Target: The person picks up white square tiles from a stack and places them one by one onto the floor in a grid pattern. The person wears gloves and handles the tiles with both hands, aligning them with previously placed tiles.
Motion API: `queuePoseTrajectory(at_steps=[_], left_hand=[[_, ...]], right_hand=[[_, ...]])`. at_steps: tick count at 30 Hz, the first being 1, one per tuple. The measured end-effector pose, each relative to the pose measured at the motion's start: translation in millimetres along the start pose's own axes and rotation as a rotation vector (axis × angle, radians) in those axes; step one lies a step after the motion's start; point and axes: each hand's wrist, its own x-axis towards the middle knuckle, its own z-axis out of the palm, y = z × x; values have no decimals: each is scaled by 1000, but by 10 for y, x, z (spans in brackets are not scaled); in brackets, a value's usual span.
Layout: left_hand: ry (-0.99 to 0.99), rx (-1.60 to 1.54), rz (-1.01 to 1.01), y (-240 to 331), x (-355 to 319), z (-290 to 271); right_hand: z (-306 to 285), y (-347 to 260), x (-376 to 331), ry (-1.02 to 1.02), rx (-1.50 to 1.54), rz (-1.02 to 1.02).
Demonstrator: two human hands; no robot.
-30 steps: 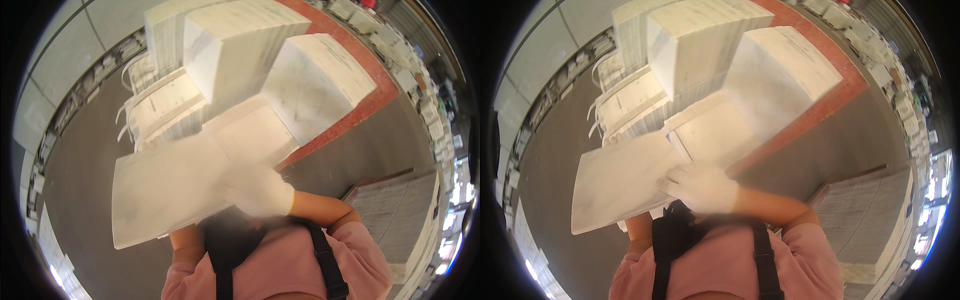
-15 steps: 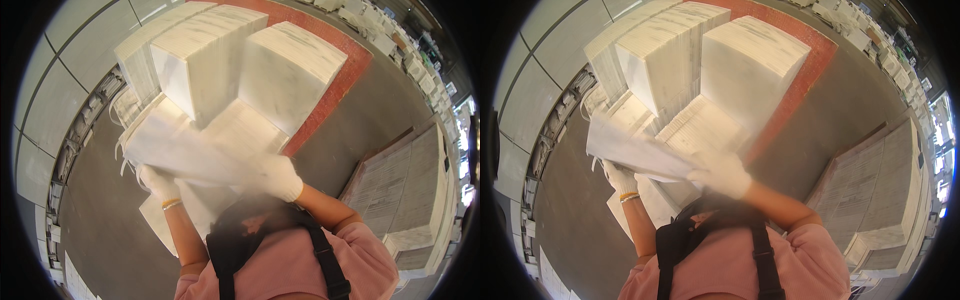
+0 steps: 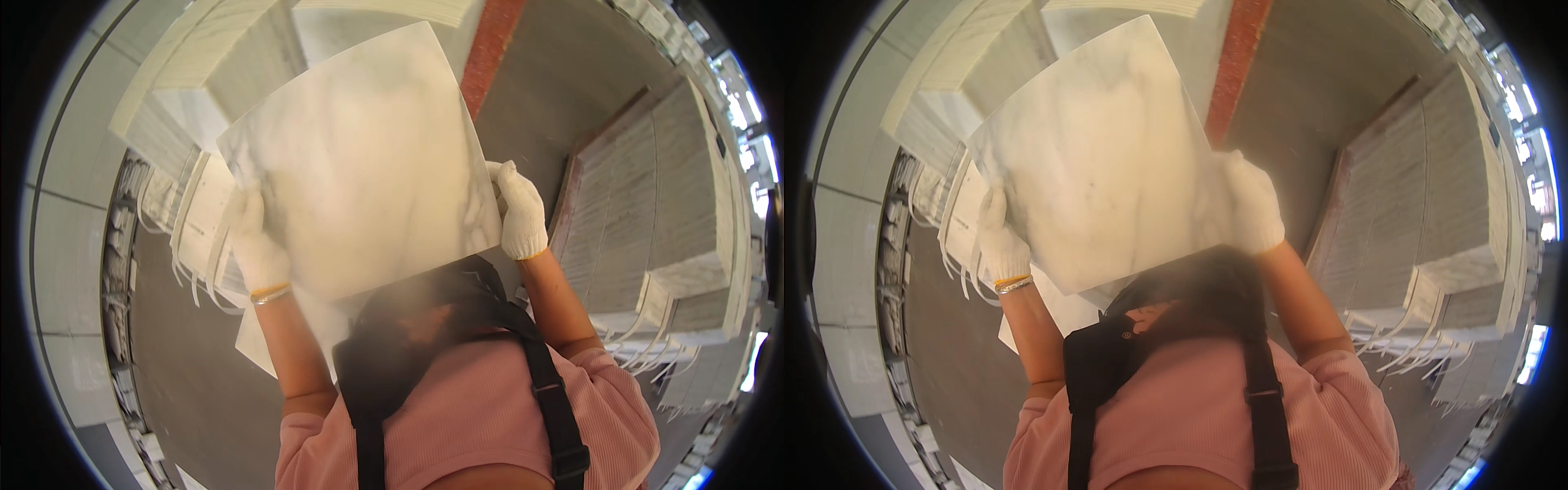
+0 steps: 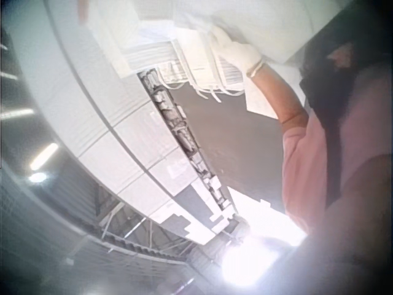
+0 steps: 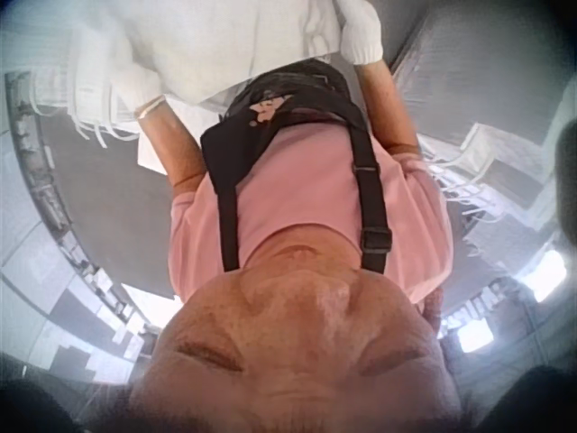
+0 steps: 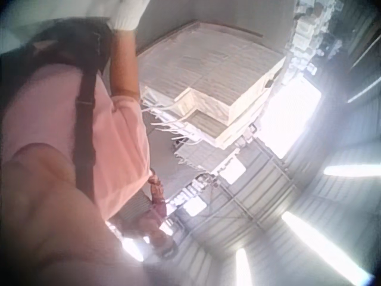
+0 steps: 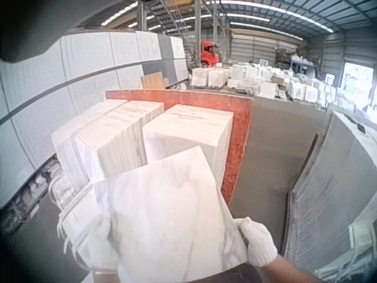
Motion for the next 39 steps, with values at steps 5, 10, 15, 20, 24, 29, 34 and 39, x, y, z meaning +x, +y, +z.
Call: queuePoseTrajectory(at_steps=[5, 10, 15, 20, 24, 29, 34, 39], left_hand=[[-177, 14, 28, -19, -55, 474], [-337, 209, 231, -124, -192, 966], [-632, 60, -21, -149, -507, 1746], [-697, 51, -114, -426, -967, 2604], [-904, 17, -159, -726, -1372, 3247], [-1133, 45, -230, -883, -1893, 4063], [-1280, 175, -234, -1107, -2149, 4903], [-1510, 198, -270, -1501, -2345, 5950]], right_hand=[[-401, 60, -242, 198, 112, 13], [-918, 65, -538, 252, 267, -90], [-1522, -190, -978, 347, -104, -338], [-2175, -477, -1500, 476, -12, -262], [-2717, -599, -2081, 610, 136, -192], [-3136, -641, -2593, 832, 171, -236], [-3362, -765, -2952, 1003, 415, -238], [-3623, -1088, -3140, 1086, 357, -447]])
